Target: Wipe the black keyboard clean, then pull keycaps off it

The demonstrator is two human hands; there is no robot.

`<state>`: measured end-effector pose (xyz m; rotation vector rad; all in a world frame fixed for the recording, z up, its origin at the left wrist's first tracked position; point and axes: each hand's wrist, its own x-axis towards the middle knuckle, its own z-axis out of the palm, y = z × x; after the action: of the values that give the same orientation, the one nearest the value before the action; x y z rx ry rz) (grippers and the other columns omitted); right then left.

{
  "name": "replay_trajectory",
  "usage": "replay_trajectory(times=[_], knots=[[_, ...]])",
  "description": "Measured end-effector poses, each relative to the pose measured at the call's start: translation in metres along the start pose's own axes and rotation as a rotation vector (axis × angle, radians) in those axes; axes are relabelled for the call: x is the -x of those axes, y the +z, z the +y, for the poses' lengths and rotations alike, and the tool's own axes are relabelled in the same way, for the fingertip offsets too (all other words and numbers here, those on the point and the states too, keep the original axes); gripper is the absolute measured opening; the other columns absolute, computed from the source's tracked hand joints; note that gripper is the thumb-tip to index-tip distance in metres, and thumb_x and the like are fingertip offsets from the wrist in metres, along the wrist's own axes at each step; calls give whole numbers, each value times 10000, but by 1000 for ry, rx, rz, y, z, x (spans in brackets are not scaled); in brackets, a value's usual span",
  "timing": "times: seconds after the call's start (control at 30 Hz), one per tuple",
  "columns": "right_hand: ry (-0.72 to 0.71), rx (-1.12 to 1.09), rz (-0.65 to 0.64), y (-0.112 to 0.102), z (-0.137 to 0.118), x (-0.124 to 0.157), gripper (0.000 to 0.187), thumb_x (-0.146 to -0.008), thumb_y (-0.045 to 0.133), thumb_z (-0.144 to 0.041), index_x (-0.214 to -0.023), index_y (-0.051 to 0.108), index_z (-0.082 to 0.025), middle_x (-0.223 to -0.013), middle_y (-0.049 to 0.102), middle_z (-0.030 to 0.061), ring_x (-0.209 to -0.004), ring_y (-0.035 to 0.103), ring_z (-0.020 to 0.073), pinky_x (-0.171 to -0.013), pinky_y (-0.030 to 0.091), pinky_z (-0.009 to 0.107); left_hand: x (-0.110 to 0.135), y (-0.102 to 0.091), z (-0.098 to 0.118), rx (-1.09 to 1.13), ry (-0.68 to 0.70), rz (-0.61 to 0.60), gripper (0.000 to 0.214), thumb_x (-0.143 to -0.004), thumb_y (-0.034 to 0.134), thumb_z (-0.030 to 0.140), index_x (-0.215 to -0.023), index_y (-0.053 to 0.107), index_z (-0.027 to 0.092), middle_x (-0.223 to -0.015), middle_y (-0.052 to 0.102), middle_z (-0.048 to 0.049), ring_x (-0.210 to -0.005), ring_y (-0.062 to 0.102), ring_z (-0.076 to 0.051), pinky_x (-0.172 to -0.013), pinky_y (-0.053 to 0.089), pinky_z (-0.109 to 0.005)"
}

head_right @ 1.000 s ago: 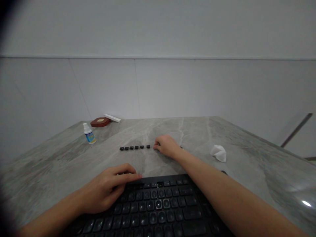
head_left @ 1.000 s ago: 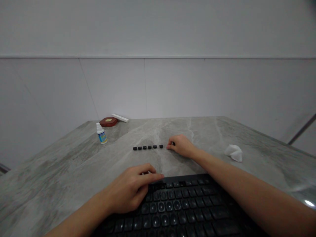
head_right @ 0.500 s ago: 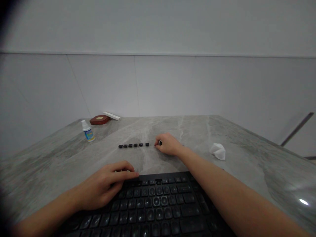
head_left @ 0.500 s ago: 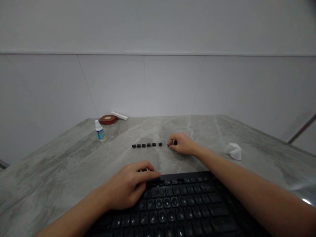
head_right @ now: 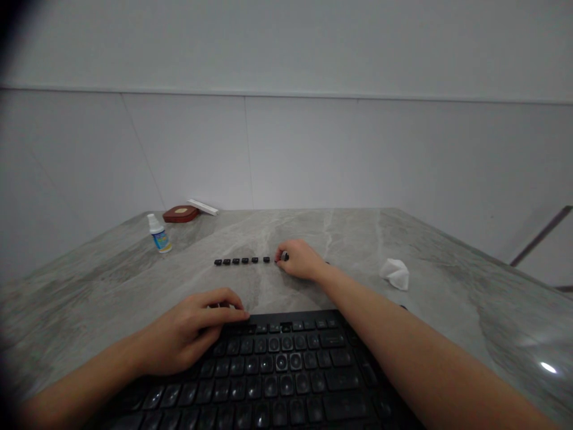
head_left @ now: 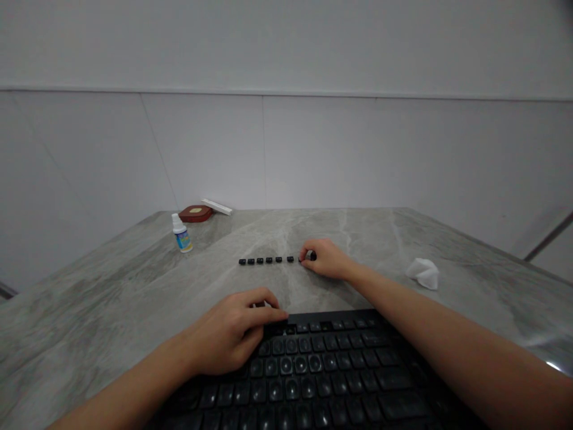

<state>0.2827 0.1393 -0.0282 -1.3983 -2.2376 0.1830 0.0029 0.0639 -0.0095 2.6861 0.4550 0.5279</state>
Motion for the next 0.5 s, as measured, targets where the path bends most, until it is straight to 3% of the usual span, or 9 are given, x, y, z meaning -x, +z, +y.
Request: replay_trajectory(times=[0.23,0.5], knots=[[-87,0,76,0,-7,-2,275,-773,577,-35,-920,759,-180,-1101,718,83,-1026,651,208,-959,473,361,0,1,-2,3,-2,-1,526,-816,435,-13,-1254,609,220,-1168,613,-86,-1037,614,-217,-898,528,-372],[-168,22,-37,2,-13,-1,380,-761,539,-26,-1015,766,-195,-1178,715,69,-1072,663,211,-979,487,351,0,1,0,-8,-14,4,527,-816,439,-9,-1256,601,231,-1165,614,-76,-1029,616,-214,-893,531,-365]])
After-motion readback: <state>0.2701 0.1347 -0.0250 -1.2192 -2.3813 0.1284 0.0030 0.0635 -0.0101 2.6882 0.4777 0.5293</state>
